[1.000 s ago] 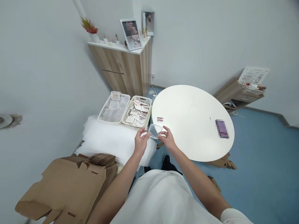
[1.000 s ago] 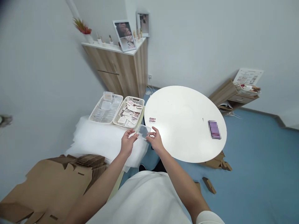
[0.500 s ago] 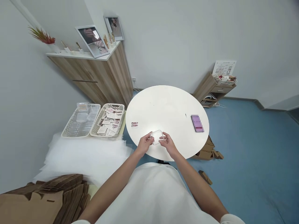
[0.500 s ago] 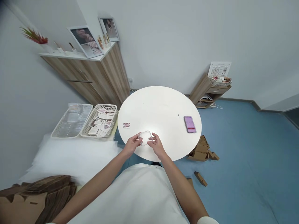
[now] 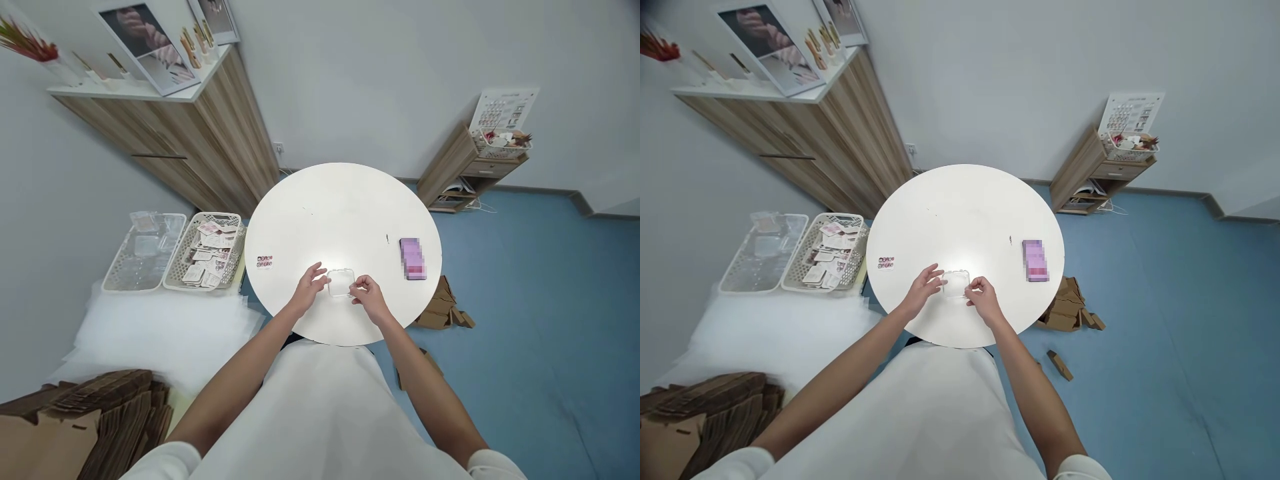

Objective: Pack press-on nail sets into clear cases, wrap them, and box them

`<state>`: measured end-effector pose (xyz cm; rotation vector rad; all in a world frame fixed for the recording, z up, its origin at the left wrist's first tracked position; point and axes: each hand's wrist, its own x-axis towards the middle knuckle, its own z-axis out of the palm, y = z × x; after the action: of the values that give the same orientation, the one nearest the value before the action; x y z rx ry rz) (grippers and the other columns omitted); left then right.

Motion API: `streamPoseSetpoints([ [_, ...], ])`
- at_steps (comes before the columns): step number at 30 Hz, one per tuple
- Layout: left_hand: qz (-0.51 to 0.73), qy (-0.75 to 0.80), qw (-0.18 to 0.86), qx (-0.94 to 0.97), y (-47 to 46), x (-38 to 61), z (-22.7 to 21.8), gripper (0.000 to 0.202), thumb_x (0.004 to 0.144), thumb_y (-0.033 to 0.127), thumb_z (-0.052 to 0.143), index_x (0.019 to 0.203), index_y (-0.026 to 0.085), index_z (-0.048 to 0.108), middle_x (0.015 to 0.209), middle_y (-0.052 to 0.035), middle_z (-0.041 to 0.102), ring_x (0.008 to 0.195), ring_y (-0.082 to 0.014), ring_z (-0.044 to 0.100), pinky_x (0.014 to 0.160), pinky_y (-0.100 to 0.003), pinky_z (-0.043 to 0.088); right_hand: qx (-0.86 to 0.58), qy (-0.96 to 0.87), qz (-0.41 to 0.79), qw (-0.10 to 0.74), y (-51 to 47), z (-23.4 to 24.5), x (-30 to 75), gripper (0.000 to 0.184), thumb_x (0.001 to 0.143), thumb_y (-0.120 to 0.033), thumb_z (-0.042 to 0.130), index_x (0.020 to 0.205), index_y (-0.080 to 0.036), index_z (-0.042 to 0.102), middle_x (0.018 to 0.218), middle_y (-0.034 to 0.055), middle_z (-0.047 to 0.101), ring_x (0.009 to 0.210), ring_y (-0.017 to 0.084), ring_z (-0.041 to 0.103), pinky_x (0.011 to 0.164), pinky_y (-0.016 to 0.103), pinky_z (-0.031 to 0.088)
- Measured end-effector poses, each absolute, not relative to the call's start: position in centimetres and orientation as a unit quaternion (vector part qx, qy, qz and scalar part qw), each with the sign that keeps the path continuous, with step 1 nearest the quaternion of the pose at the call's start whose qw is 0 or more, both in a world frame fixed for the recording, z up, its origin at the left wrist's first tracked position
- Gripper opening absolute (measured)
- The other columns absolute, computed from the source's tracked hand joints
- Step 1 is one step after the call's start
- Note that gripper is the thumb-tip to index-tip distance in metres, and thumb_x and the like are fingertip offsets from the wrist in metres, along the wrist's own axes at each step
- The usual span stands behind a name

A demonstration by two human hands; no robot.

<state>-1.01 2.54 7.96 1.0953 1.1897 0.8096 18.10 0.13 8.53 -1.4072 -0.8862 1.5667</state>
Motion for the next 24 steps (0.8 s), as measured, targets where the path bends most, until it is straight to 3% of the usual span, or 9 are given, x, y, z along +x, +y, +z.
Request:
streamPoseSetpoints([
  [6, 0.255, 0.48, 0.506, 0.67, 1.6, -1.6, 7.7, 0.1, 0.053, 0.036, 0.075, 0.135, 0.027, 0.019, 0.112, -0.006, 0.053, 0.104, -0.021, 0.049, 0.093, -0.04, 0.035, -0.566, -0.328, 0.632, 0.416, -0.7, 8.3, 18.2, 0.026, 0.064, -0.033, 0.061, 0.076, -0.022, 0.042, 0.078, -0.0034, 0.05, 0.066, 0.011, 0.056, 0.051, 0.022, 0.045],
  [12, 0.244, 0.445, 0.487, 0.711, 2.9, -1.7, 7.6, 0.071, 0.064, 0.032, 0.067, 0.127, 0.024, 0.035, 0.095, -0.0022, 0.056, 0.087, -0.0148, 0.053, 0.085, -0.034, 0.041, -0.58, -0.349, 0.62, 0.397, -1.3, 8.2, 17.9, 0.026, 0.068, -0.038, 0.058, 0.08, -0.022, 0.042, 0.083, -0.0023, 0.05, 0.066, 0.011, 0.057, 0.055, 0.025, 0.047],
  [15, 0.248, 0.44, 0.49, 0.711, 3.0, -1.9, 7.7, 0.069, 0.062, 0.03, 0.068, 0.124, 0.023, 0.038, 0.092, -0.0018, 0.057, 0.084, -0.0142, 0.053, 0.084, -0.033, 0.041, -0.577, -0.409, 0.601, 0.373, -1.4, 8.3, 18.1, 0.032, 0.067, -0.037, 0.06, 0.091, -0.024, 0.043, 0.103, 0.0025, 0.05, 0.074, 0.012, 0.059, 0.066, 0.031, 0.049],
  [19, 0.247, 0.441, 0.51, 0.696, 2.6, -2.5, 8.1, 0.068, 0.062, 0.031, 0.068, 0.123, 0.023, 0.04, 0.093, -0.0028, 0.058, 0.085, -0.0153, 0.054, 0.083, -0.033, 0.041, -0.529, -0.552, 0.556, 0.326, -1.2, 9.0, 18.2, 0.057, 0.059, -0.03, 0.069, 0.11, -0.029, 0.042, 0.138, 0.0071, 0.022, 0.106, 0.02, 0.05, 0.082, 0.037, 0.046],
  [21, 0.252, 0.444, 0.52, 0.685, 2.3, -2.8, 8.1, 0.068, 0.062, 0.032, 0.068, 0.124, 0.023, 0.04, 0.095, -0.0037, 0.058, 0.087, -0.0159, 0.054, 0.084, -0.034, 0.041, -0.514, -0.61, 0.524, 0.298, -1.0, 9.4, 18.2, 0.06, 0.06, -0.029, 0.069, 0.113, -0.03, 0.042, 0.141, 0.0062, 0.017, 0.115, 0.023, 0.042, 0.086, 0.039, 0.045],
  [24, 0.266, 0.448, 0.531, 0.668, 1.8, -3.2, 8.1, 0.069, 0.062, 0.032, 0.069, 0.125, 0.024, 0.04, 0.098, -0.0046, 0.058, 0.088, -0.016, 0.054, 0.085, -0.035, 0.041, -0.515, -0.663, 0.469, 0.275, -0.8, 9.8, 18.0, 0.053, 0.064, -0.028, 0.065, 0.113, -0.028, 0.043, 0.14, 0.0068, 0.024, 0.117, 0.023, 0.04, 0.088, 0.042, 0.043],
])
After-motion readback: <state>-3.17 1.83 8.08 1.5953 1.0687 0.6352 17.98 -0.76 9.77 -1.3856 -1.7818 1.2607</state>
